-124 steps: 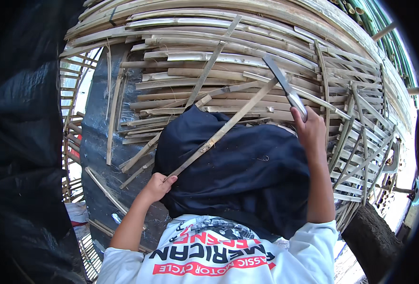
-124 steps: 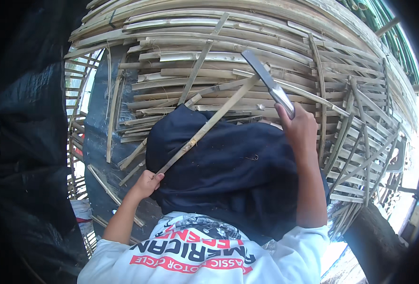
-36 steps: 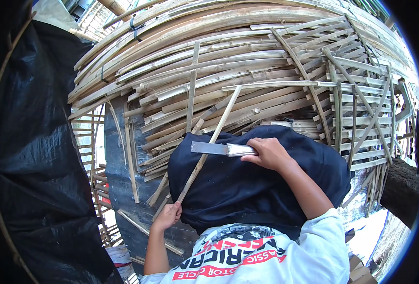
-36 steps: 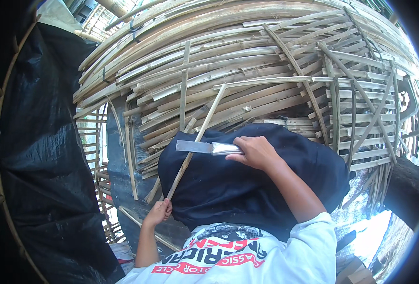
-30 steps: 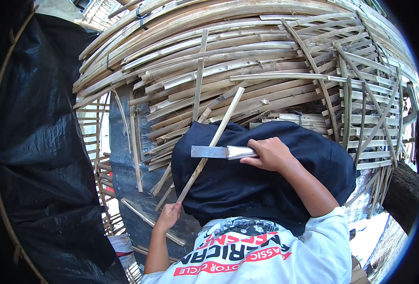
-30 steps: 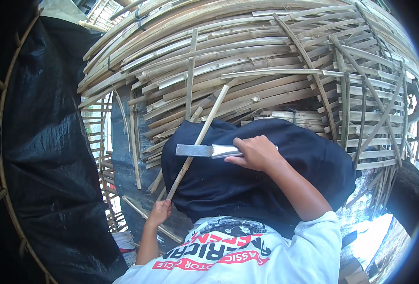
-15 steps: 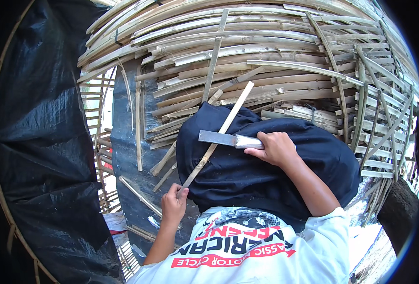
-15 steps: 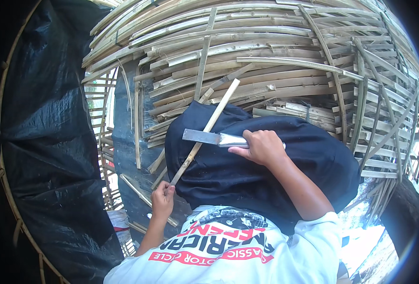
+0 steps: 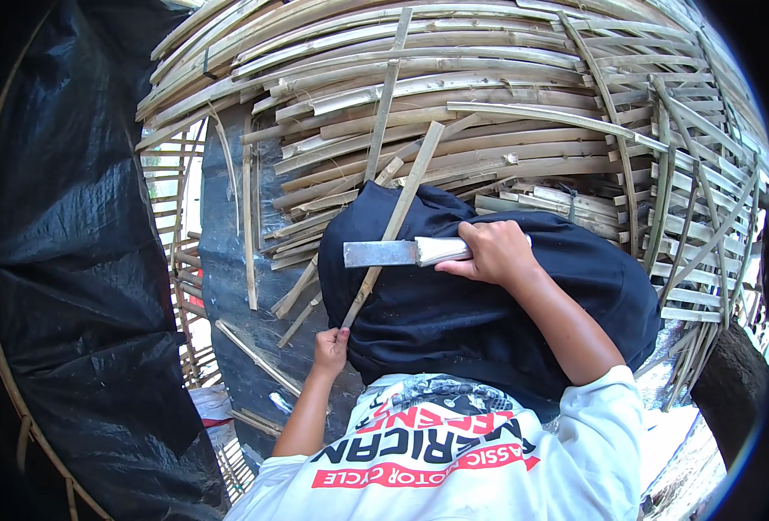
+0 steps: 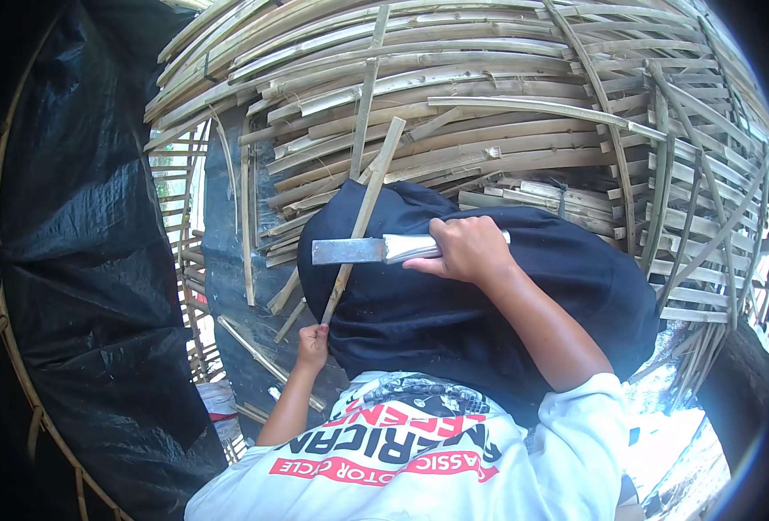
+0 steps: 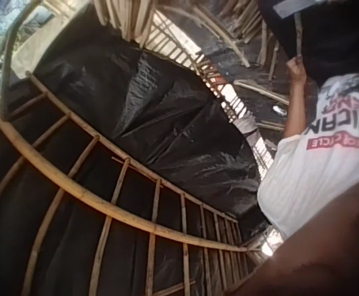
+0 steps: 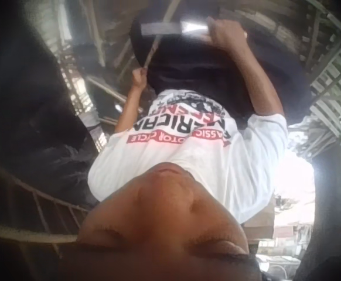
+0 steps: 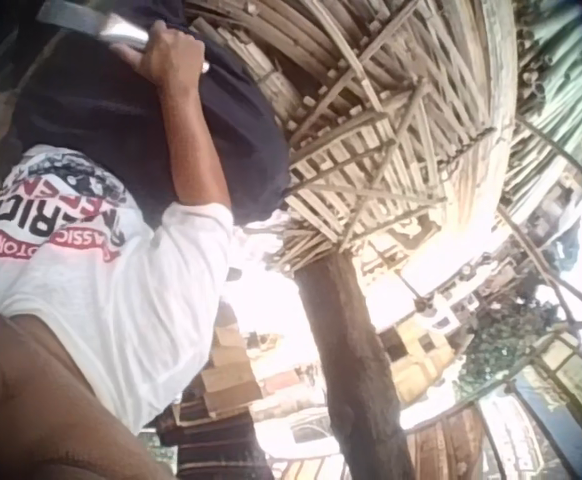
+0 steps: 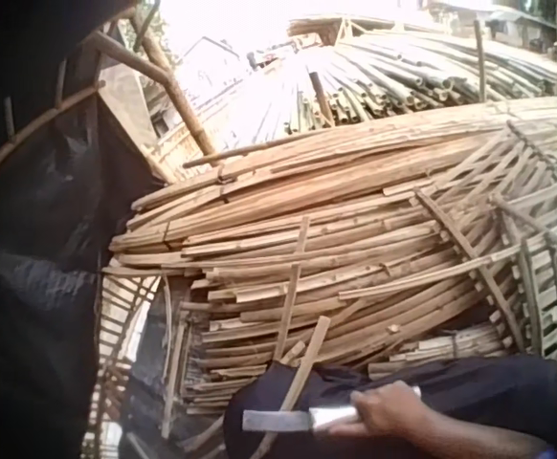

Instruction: The person uses a knife to shave thin strips from a length of bamboo, holding the bamboo in one hand and the tool in the other while working over a pile of wood scraps.

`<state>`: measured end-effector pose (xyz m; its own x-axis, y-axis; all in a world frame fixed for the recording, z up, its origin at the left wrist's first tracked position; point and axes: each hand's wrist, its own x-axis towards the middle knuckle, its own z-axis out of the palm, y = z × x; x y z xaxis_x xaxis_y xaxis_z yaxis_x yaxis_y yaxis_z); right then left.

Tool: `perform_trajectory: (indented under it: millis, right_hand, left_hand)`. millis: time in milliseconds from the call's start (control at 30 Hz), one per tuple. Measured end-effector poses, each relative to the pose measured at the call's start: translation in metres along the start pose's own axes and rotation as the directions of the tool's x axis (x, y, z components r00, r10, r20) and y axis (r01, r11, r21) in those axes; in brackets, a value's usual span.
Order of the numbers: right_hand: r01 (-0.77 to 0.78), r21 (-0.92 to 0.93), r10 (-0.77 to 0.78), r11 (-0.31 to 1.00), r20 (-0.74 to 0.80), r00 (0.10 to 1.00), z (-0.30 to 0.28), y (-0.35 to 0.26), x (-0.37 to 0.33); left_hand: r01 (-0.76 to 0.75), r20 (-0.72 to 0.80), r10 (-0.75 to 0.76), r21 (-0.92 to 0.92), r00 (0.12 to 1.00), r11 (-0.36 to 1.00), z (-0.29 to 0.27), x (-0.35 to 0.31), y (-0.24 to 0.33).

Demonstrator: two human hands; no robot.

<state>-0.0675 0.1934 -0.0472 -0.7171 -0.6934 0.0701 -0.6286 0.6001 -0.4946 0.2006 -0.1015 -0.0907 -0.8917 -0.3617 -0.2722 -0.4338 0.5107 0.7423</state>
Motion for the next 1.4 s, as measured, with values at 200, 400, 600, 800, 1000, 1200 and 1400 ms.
perform_trajectory:
  millis: [200, 400, 600, 800, 1000, 1200, 1400]
  right_hand:
    - [0.090, -0.177, -0.099, 0.980, -0.041, 0.994, -0.003, 0.023, 0.025]
    - [0.041, -0.263, -0.071, 0.964, -0.105, 0.992, -0.031, 0.035, 0.043]
    - [0.044, -0.223, -0.069, 0.974, -0.106, 0.992, -0.038, 0.007, 0.023]
    - [0.056, -0.219, -0.061, 0.974, -0.017, 0.998, -0.016, -0.016, 0.018]
    - [-0.056, -0.310, 0.011, 0.949, -0.143, 0.990, -0.033, 0.022, 0.050]
    - [-0.580, -0.183, 0.496, 0.794, -0.358, 0.791, -0.111, 0.074, 0.073]
    - [-0.476, 0.136, 0.495, 0.869, -0.279, 0.823, -0.104, 0.033, 0.035]
  left_hand:
    - [0.096, 0.014, -0.095, -0.104, 0.995, 0.990, 0.006, 0.000, 0.002]
    - [0.136, 0.057, -0.130, -0.104, 0.990, 0.985, 0.003, 0.010, 0.033]
    - [0.124, 0.103, -0.107, -0.175, 0.989, 0.977, 0.003, 0.007, 0.020]
    - [0.158, 0.163, -0.129, -0.181, 0.978, 0.971, -0.001, 0.007, 0.014]
    - [0.233, 0.196, -0.186, -0.254, 0.963, 0.939, -0.001, 0.010, 0.026]
    - [0.217, 0.208, -0.161, -0.283, 0.965, 0.934, -0.003, 0.012, 0.025]
    - [0.268, 0.256, -0.190, -0.320, 0.948, 0.909, -0.009, 0.013, 0.037]
